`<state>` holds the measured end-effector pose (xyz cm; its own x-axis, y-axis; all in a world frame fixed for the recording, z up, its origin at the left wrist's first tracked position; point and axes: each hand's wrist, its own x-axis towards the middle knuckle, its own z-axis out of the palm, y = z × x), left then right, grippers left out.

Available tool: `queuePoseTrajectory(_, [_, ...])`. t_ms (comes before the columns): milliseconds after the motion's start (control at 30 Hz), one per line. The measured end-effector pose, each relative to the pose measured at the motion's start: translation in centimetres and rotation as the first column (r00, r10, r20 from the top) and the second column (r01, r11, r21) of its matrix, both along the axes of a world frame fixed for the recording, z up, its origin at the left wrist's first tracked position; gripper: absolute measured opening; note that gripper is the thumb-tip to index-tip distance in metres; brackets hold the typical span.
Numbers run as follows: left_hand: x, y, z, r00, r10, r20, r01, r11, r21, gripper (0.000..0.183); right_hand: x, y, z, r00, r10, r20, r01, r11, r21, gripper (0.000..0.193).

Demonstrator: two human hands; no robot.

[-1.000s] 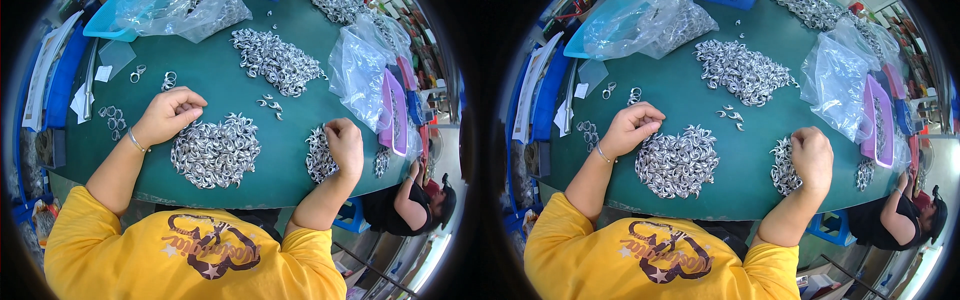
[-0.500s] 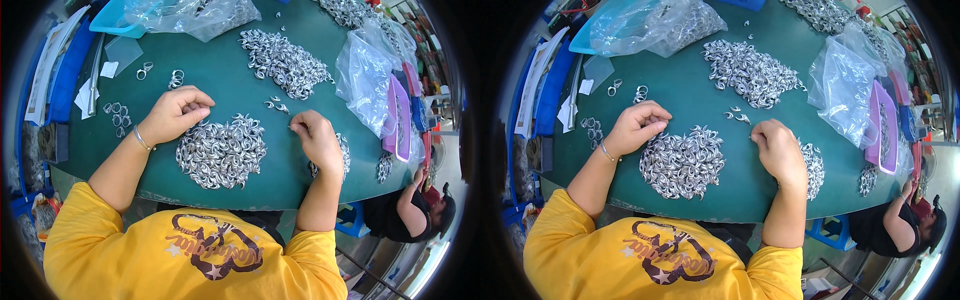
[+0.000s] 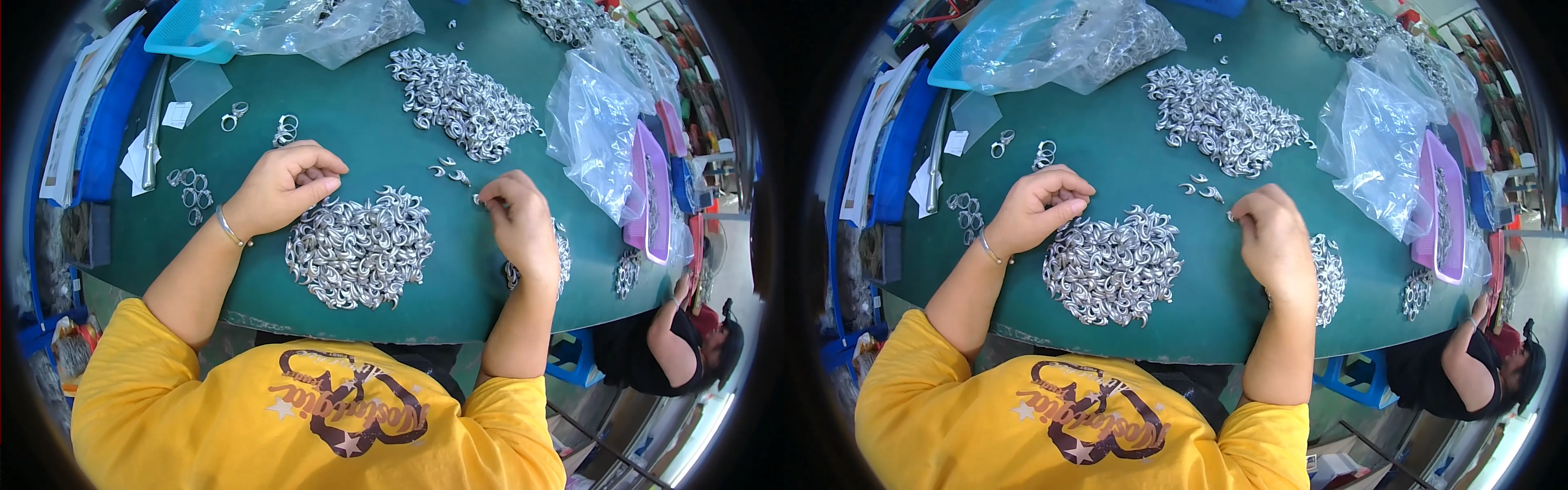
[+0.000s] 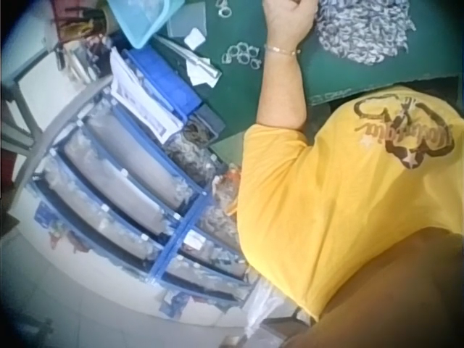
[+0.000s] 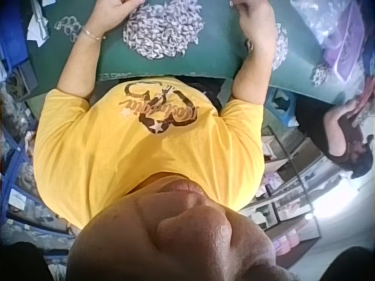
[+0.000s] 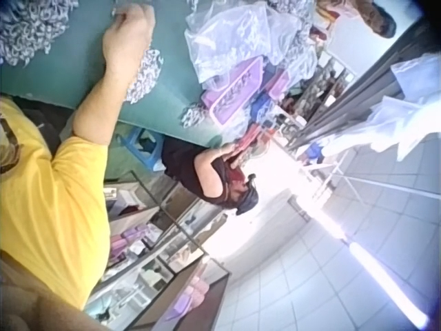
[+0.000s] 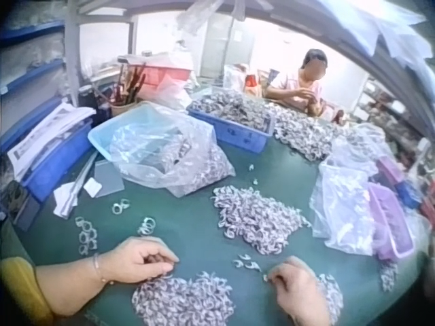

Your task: The person uses both hands to sort and arrange small metal components from a large pile into smaller groups on a green workstation table. The person handles the items one by one and in small clusters, moving them across the table surface.

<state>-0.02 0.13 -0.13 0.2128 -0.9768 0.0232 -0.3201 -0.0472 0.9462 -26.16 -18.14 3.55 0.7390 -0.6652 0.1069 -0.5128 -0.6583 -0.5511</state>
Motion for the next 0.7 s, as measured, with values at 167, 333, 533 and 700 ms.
queuePoseTrajectory(167, [-0.1,-0.2,0.2,1.0,-0.005,0.004,0.005,1.0,0.015,0.013,0.2,0.2,-0.3,0.998,-0.048,-0.051,0.05,0.998,0.043,0.016])
queuePoseTrajectory(333, [0.0,0.0,0.0,1.0,0.001,-0.022,-0.001,1.0,0.007,0.013,0.3,0.0,-0.2,0.991,0.126,0.048,-0.125,0.992,-0.028,0.014])
queuePoseTrajectory(533, [0.0,-0.1,0.0,1.0,-0.007,-0.01,0.007,1.0,-0.008,0.013,0.1,0.9,0.9,0.99,0.063,-0.127,-0.052,0.994,0.092,0.013])
queuePoseTrajectory(700, [0.0,-0.1,0.3,1.0,-0.005,0.006,0.006,1.0,-0.013,0.013,0.8,1.5,0.5,0.98,0.017,-0.197,-0.019,1.0,-0.009,0.013])
